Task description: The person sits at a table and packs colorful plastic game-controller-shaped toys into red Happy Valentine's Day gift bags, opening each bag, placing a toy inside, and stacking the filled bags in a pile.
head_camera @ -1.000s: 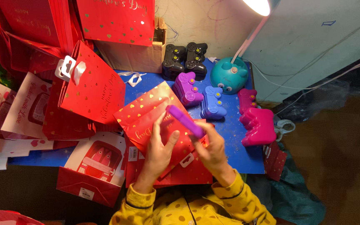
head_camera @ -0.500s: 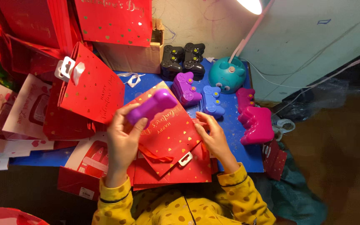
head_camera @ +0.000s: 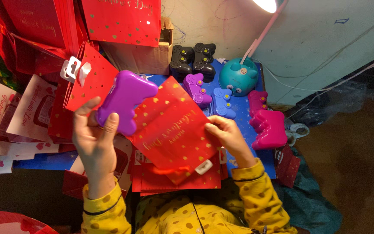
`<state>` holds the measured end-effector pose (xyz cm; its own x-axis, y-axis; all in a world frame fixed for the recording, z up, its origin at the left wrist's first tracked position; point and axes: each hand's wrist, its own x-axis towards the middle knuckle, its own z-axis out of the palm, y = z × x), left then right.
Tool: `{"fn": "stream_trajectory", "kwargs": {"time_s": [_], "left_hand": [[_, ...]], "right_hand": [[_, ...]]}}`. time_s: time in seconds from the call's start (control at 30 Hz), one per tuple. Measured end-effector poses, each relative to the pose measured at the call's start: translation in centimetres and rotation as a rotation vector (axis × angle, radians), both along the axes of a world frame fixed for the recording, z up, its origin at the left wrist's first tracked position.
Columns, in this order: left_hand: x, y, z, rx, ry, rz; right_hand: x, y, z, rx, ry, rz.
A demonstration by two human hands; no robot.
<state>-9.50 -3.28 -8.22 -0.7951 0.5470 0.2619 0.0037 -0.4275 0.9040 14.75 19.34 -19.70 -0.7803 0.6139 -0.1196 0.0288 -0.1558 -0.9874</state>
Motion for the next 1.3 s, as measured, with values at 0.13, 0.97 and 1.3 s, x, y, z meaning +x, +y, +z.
{"fn": "stream_trajectory", "kwargs": {"time_s": [0.13, 0.97, 1.3], "left_hand": [[-1.7, 0.6, -0.5, -0.104, 0.076, -0.009], [-1.0, 17.5, -14.5, -0.271, -0.399, -0.260], [0.3, 7.6, -9.8, -0.428, 0.117, -0.581]], "right_hand": [[4.5, 2.2, 0.6, -0.123, -0.085, 0.134], [7.3, 1.9, -0.5, -0.063, -0.250, 0.232], [2.5, 1.8, 3.9, 0.800, -0.320, 0.156]]}}
